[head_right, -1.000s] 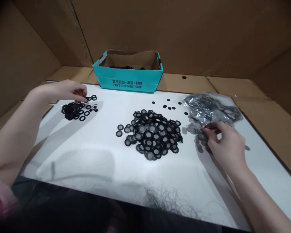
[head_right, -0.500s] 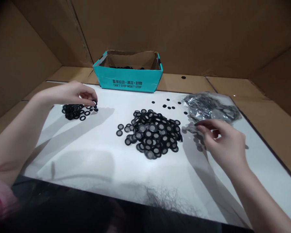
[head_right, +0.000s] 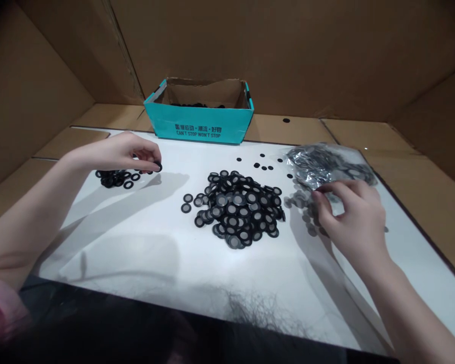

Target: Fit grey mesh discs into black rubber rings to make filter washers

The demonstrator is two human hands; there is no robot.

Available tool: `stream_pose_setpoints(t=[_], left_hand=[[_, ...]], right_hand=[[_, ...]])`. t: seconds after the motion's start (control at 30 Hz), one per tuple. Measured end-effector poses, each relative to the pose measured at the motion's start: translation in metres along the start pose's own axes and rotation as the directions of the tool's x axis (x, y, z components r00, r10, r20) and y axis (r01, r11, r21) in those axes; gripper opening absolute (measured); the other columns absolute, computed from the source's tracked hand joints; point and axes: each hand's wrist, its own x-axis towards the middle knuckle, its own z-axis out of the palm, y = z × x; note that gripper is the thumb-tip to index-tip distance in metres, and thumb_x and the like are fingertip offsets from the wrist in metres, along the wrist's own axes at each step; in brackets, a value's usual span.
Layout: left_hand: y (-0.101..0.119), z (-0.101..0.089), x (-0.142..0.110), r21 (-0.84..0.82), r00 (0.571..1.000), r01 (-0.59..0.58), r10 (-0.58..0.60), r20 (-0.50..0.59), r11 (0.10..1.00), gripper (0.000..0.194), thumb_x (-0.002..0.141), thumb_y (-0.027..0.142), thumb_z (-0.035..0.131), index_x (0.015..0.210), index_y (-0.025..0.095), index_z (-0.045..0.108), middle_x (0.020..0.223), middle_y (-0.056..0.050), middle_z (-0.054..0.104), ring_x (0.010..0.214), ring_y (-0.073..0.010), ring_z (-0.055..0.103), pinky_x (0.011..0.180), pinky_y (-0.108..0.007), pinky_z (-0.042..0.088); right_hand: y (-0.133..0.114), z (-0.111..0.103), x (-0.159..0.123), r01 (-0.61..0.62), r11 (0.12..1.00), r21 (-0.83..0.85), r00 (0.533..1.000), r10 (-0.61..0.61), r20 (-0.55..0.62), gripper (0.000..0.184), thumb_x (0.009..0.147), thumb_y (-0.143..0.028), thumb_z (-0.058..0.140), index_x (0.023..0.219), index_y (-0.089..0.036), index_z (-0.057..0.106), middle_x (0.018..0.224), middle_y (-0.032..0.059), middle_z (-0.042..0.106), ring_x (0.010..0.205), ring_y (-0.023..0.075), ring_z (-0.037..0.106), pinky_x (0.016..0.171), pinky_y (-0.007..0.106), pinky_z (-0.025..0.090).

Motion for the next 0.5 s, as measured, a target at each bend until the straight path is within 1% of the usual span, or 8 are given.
stream_pose_setpoints(t=[0.1,0.13,0.17,0.23,0.27,0.3,0.4,0.5], left_hand=[[0.008,0.008,0.002,-0.171,1.0,-0.022,0.019,-0.019,0.985,0.02,0.081,0.035,0.064,0.083,0.014,0.062,0.071,-0.001,0.068,0.066,-0.0121,0.066,0.061,-0.019,0.047],[0.012,0.013,0.003,-0.26,0.999,-0.036,0.033,-0.015,0.965,0.02,0.081,0.033,0.065,0.083,0.014,0.061,0.07,-0.002,0.068,0.066,-0.0124,0.067,0.061,-0.019,0.048],[0.016,0.017,0.003,-0.351,0.999,-0.05,0.05,-0.01,0.935,0.019,0.08,0.032,0.066,0.082,0.014,0.06,0.068,-0.002,0.068,0.064,-0.0128,0.067,0.061,-0.02,0.05],[0.027,0.027,0.003,-0.496,0.997,-0.073,0.079,-0.009,0.865,0.019,0.079,0.029,0.069,0.08,0.013,0.059,0.063,-0.002,0.068,0.061,-0.0132,0.068,0.058,-0.019,0.051],[0.032,0.032,0.002,-0.547,0.996,-0.078,0.088,-0.007,0.833,0.019,0.079,0.028,0.07,0.078,0.013,0.058,0.062,-0.002,0.068,0.06,-0.0134,0.068,0.057,-0.019,0.052],[0.038,0.036,0.001,-0.59,0.996,-0.075,0.092,-0.002,0.804,0.019,0.079,0.026,0.071,0.076,0.013,0.058,0.06,-0.002,0.068,0.059,-0.0135,0.069,0.056,-0.019,0.052],[0.052,0.043,-0.003,-0.719,0.996,-0.038,0.086,0.03,0.694,0.018,0.077,0.02,0.072,0.073,0.012,0.057,0.06,-0.003,0.069,0.055,-0.0132,0.069,0.053,-0.018,0.054],[0.061,0.045,-0.007,-0.822,0.994,-0.015,0.095,0.048,0.57,0.017,0.074,0.015,0.074,0.074,0.012,0.058,0.06,-0.003,0.071,0.054,-0.0127,0.069,0.053,-0.018,0.056]], right_hand=[[-0.018,-0.005,-0.001,-0.134,0.977,0.165,0.991,0.131,0.027,0.012,0.072,-0.033,0.062,0.073,-0.021,0.064,0.068,0.0058,0.065,0.059,0.0185,0.056,0.055,0.032,0.041],[-0.028,-0.007,-0.001,-0.165,0.954,0.252,0.986,0.156,0.052,0.011,0.073,-0.031,0.063,0.074,-0.021,0.065,0.068,0.005,0.066,0.059,0.0177,0.058,0.056,0.031,0.043],[-0.041,-0.01,-0.001,-0.164,0.929,0.332,0.986,0.14,0.094,0.01,0.073,-0.031,0.065,0.075,-0.02,0.066,0.071,0.0049,0.068,0.063,0.0179,0.062,0.06,0.031,0.046],[-0.07,-0.015,-0.002,-0.12,0.87,0.479,0.99,0.066,0.127,0.01,0.078,-0.03,0.065,0.079,-0.02,0.069,0.076,0.004,0.071,0.068,0.0173,0.065,0.066,0.031,0.05],[-0.086,-0.018,-0.001,-0.083,0.842,0.533,0.993,0.027,0.111,0.008,0.078,-0.028,0.067,0.078,-0.02,0.069,0.075,0.003,0.072,0.068,0.0164,0.066,0.066,0.03,0.052],[-0.101,-0.02,-0.001,-0.036,0.809,0.586,0.992,-0.044,0.122,0.006,0.077,-0.027,0.069,0.077,-0.02,0.069,0.074,0.0021,0.072,0.067,0.0156,0.066,0.065,0.029,0.053],[-0.142,-0.024,0.001,0.075,0.736,0.673,0.975,-0.195,0.104,0.005,0.079,-0.024,0.071,0.074,-0.022,0.07,0.069,-0.0016,0.072,0.061,0.0119,0.065,0.057,0.024,0.053],[-0.167,-0.025,0.004,0.152,0.685,0.713,0.952,-0.295,0.08,0.009,0.079,-0.025,0.071,0.071,-0.022,0.068,0.066,-0.0026,0.071,0.054,0.0109,0.062,0.047,0.023,0.049]])
